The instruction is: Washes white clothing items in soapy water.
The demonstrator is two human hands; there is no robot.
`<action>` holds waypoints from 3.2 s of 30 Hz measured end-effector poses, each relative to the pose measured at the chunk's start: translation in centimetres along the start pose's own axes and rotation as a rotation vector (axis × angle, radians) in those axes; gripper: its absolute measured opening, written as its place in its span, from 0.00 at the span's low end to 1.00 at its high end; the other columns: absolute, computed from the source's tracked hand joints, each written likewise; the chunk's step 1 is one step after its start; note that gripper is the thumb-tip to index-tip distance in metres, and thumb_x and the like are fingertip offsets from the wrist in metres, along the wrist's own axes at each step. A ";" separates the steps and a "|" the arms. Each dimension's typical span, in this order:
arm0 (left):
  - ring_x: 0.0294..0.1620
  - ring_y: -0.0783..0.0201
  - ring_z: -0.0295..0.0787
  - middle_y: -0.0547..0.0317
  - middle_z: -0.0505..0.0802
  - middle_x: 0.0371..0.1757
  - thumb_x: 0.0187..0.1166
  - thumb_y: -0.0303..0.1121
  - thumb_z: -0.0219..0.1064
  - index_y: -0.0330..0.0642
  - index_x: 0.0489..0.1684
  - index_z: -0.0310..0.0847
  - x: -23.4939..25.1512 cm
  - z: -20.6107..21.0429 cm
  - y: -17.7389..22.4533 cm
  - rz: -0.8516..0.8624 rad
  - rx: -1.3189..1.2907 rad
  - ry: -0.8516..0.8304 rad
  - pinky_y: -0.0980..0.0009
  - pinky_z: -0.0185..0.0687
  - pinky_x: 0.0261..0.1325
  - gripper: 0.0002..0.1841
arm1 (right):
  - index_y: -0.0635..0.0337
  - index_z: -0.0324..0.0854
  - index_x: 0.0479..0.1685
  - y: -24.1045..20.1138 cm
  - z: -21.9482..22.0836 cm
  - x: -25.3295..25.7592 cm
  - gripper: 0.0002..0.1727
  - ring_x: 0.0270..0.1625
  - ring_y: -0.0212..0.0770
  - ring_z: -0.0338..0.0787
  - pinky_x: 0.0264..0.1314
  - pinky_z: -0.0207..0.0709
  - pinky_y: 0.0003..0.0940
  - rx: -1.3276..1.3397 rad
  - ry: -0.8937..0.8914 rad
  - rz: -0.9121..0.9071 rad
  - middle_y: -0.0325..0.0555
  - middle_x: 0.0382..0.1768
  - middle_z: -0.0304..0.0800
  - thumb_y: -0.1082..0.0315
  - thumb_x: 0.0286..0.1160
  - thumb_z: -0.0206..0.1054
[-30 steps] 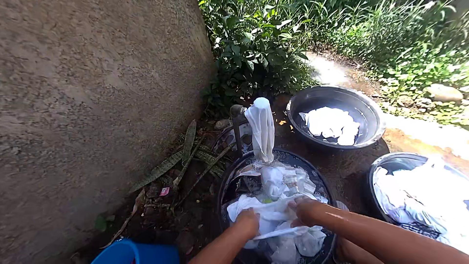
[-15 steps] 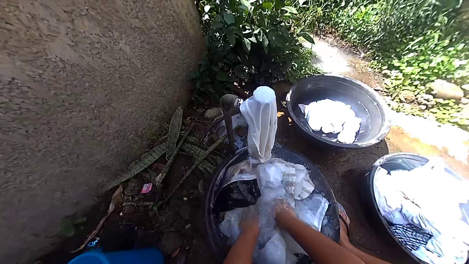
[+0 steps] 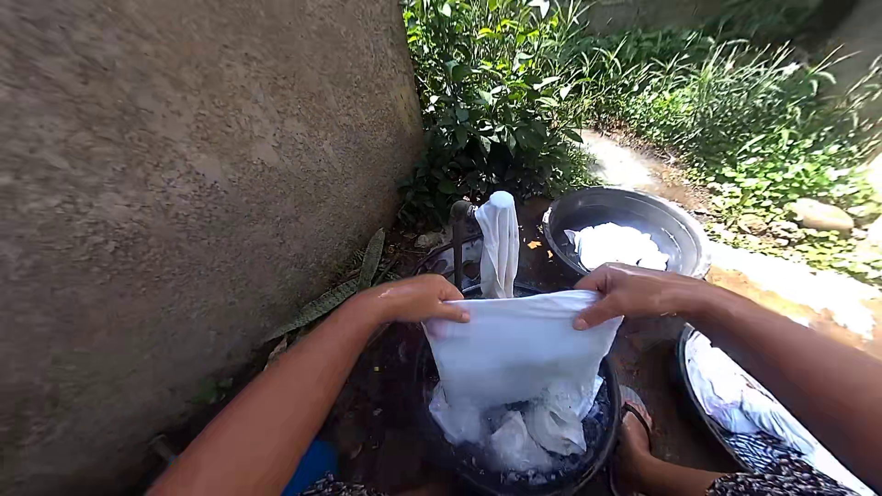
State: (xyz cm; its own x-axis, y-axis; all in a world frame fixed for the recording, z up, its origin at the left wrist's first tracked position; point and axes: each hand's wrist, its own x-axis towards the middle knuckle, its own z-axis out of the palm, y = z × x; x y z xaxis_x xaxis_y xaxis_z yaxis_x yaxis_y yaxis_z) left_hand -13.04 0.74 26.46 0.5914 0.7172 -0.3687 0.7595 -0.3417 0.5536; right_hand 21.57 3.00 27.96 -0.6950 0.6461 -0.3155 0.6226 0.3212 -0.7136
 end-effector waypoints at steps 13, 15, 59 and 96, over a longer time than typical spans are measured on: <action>0.24 0.81 0.85 0.77 0.89 0.25 0.90 0.36 0.56 0.54 0.31 0.82 -11.7 -14.6 15.1 0.597 -0.154 0.768 0.83 0.84 0.28 0.14 | 0.43 0.83 0.35 -19.0 -13.0 -12.9 0.15 0.31 0.20 0.92 0.34 0.91 0.20 -0.081 0.566 -0.507 0.24 0.30 0.94 0.80 0.62 0.71; 0.25 0.79 0.85 0.74 0.89 0.26 0.89 0.35 0.56 0.53 0.30 0.82 -9.9 -13.8 13.4 0.611 -0.193 0.726 0.82 0.84 0.29 0.14 | 0.46 0.82 0.39 -16.8 -12.0 -11.1 0.15 0.32 0.22 0.92 0.35 0.91 0.22 0.019 0.578 -0.616 0.28 0.32 0.94 0.80 0.62 0.69; 0.50 0.56 0.96 0.51 0.97 0.45 0.47 0.48 0.89 0.42 0.48 0.89 5.6 14.5 9.0 0.703 -2.165 0.750 0.55 0.93 0.56 0.30 | 0.74 0.75 0.69 7.8 20.6 3.9 0.31 0.64 0.38 0.88 0.68 0.82 0.34 0.735 0.757 0.103 0.57 0.60 0.88 0.69 0.65 0.78; 0.42 0.57 0.93 0.50 0.93 0.39 0.94 0.53 0.40 0.39 0.51 0.80 6.9 26.2 0.6 -0.302 -2.108 0.903 0.55 0.91 0.48 0.28 | 0.53 0.71 0.32 7.7 23.0 6.1 0.12 0.34 0.33 0.89 0.37 0.85 0.31 1.554 0.868 -0.027 0.38 0.28 0.87 0.82 0.57 0.56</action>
State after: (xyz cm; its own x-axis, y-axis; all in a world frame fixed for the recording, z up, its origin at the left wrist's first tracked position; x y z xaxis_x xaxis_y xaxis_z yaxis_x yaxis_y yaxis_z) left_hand -1.43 -10.43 4.64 -0.1267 0.8037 -0.5814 -0.8204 0.2445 0.5168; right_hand 13.87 -6.50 6.16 -0.0072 0.9621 -0.2726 -0.6222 -0.2177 -0.7520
